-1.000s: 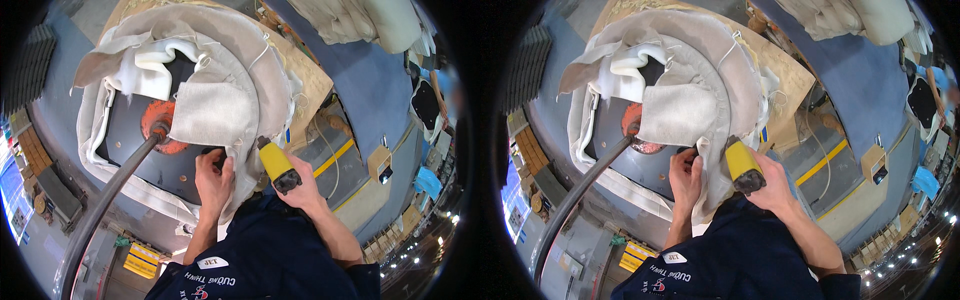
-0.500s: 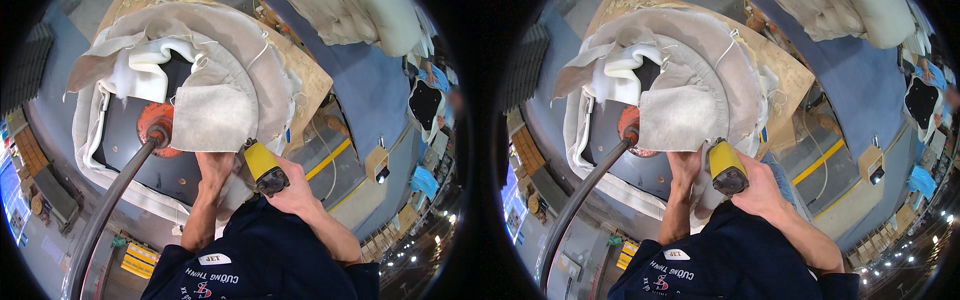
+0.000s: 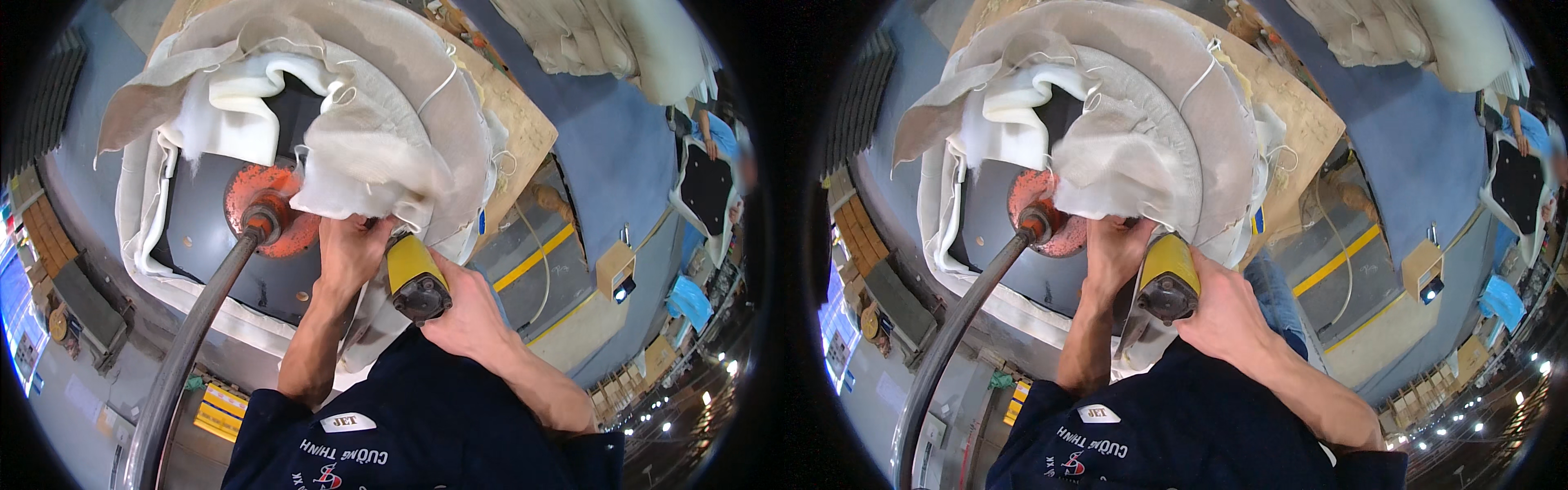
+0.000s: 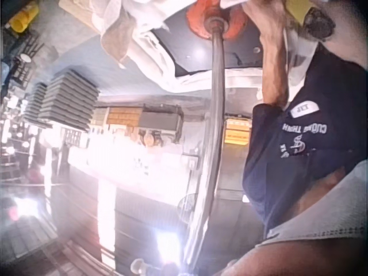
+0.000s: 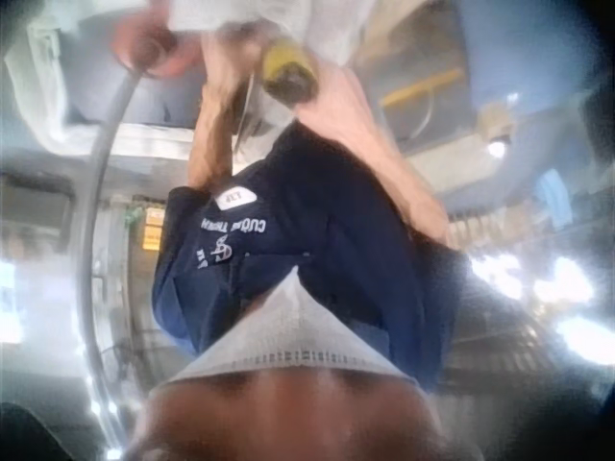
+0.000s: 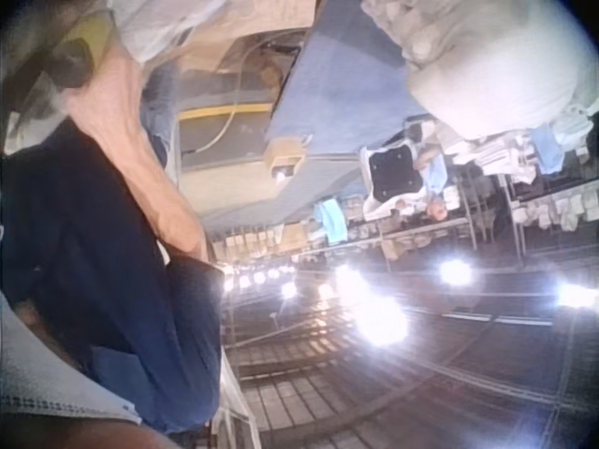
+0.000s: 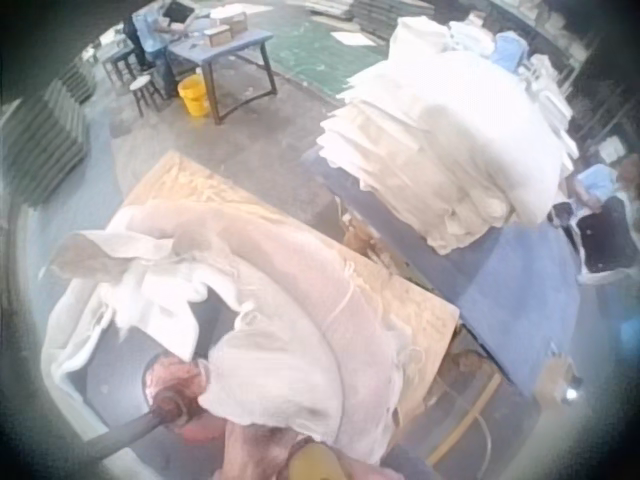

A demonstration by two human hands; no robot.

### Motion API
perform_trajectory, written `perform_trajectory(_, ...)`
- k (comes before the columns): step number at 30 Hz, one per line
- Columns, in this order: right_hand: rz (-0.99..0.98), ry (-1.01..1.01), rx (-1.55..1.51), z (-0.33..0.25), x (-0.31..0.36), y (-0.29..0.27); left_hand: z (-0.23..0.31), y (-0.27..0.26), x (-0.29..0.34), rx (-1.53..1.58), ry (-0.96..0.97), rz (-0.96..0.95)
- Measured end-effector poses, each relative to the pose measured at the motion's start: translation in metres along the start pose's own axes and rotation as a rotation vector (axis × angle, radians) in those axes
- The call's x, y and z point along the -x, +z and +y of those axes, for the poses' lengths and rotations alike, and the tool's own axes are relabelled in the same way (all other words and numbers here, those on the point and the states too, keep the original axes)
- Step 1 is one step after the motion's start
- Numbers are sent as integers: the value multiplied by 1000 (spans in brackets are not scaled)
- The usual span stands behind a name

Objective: The person staples white fabric onto a black cushion base using a pneumatic staple gun, then uses a screwdriver to tuck and smooth the fabric edges. They repeat this process on multiple cushion units, flipping and repositioning them as needed.

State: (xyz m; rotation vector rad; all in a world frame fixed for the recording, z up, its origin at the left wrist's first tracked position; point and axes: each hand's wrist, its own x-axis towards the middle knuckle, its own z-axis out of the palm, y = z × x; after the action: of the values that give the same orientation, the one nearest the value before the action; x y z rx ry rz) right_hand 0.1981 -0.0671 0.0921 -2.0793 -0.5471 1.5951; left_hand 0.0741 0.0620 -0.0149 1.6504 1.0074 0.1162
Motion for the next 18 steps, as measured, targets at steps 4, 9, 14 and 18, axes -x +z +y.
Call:
perform_trajectory(4,61,-91,63,5,6,5,-1,-3,-11,-122,212,32)
perform_trajectory(9,12,-77,50,-4,6,7,-35,-3,3,-325,403,30)
perform_trajectory(14,44,-148,144,14,0,11,-49,2,-12,-331,448,38)
perform_trajectory(18,-2,-117,218,5,-8,-6,-32,7,-28,-317,434,88)
